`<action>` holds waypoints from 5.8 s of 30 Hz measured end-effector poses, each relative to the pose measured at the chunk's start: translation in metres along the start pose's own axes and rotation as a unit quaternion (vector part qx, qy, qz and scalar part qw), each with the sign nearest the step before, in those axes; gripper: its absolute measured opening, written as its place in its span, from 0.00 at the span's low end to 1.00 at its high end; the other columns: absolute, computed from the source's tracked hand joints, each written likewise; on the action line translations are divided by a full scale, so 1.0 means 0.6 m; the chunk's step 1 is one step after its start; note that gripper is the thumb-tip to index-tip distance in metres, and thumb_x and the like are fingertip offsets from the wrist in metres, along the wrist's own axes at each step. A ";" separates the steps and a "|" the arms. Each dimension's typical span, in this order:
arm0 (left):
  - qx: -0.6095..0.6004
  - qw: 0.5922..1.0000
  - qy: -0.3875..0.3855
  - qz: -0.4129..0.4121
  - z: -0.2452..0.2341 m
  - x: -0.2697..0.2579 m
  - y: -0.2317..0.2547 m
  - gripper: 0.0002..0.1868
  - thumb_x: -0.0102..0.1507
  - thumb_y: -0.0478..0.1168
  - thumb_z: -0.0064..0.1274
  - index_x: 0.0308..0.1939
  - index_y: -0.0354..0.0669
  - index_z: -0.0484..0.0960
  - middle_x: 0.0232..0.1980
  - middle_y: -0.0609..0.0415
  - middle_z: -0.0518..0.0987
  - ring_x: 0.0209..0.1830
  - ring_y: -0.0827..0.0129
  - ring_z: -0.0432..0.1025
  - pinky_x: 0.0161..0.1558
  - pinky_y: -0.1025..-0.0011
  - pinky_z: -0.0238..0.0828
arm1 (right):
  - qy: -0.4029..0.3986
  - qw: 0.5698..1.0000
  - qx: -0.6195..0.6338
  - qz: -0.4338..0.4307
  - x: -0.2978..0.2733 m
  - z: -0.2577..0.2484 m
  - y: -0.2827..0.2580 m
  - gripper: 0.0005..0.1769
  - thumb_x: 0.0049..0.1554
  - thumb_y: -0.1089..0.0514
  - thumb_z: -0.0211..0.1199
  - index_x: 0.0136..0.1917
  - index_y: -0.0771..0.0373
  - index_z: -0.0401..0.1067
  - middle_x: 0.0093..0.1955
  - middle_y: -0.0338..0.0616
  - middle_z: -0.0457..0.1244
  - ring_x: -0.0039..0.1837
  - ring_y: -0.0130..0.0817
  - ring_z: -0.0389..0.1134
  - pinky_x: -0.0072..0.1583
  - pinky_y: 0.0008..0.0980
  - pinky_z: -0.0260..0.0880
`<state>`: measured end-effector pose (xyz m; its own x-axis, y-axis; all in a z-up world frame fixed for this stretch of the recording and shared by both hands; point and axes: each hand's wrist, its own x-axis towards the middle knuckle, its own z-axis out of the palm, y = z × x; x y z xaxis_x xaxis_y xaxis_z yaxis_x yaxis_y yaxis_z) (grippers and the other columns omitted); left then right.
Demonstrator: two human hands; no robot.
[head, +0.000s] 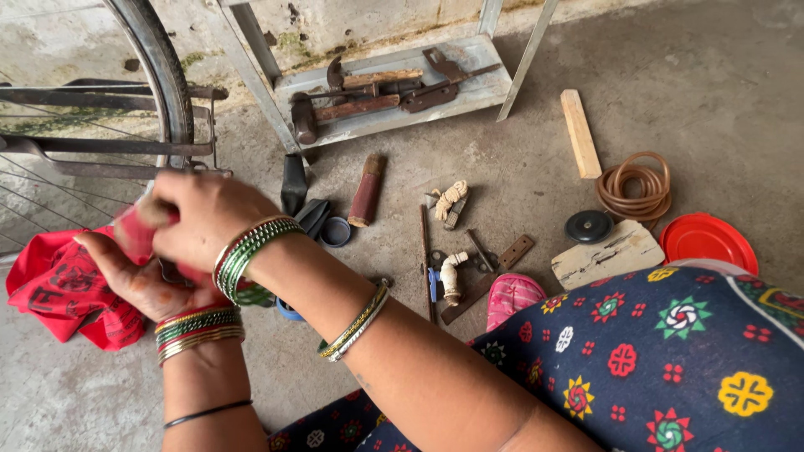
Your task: The person sits on the floor and handles a bicycle chain, wiping it with a red cloth. They then pick up a bicycle sprocket and wipe it with the same cloth before placing it on a nearby metal shelf.
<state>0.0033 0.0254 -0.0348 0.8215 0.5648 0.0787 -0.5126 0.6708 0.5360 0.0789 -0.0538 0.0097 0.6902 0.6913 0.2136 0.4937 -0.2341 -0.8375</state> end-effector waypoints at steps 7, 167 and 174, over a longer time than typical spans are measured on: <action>-0.063 0.990 -0.015 -0.129 0.075 -0.028 0.004 0.59 0.60 0.78 0.44 0.73 0.24 0.68 0.75 0.38 0.72 0.74 0.48 0.68 0.74 0.55 0.64 | 0.107 0.986 -0.105 0.066 -0.008 -0.037 -0.014 0.18 0.49 0.51 0.64 0.54 0.44 0.71 0.65 0.54 0.62 0.52 0.53 0.73 0.52 0.47 0.75; 0.015 1.000 -0.008 0.022 0.073 -0.029 0.030 0.36 0.69 0.71 0.43 0.41 0.36 0.71 0.41 0.51 0.77 0.48 0.57 0.70 0.60 0.61 0.70 | -0.098 0.982 -0.160 -0.011 -0.043 -0.139 -0.124 0.22 0.50 0.50 0.61 0.58 0.54 0.72 0.55 0.54 0.71 0.59 0.48 0.73 0.60 0.45 0.73; 0.036 0.997 0.069 -0.008 0.098 -0.034 0.033 0.36 0.70 0.68 0.49 0.58 0.36 0.78 0.43 0.54 0.82 0.44 0.65 0.76 0.50 0.67 0.77 | -0.127 0.984 -0.119 -0.044 -0.029 -0.160 -0.099 0.21 0.42 0.45 0.67 0.48 0.54 0.75 0.52 0.50 0.72 0.56 0.46 0.74 0.57 0.41 0.75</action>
<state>-0.0086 -0.0010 0.0234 0.7851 0.6179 -0.0435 -0.4759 0.6466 0.5962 0.0884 -0.1177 0.1043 0.5004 0.8572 0.1216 0.6759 -0.2990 -0.6737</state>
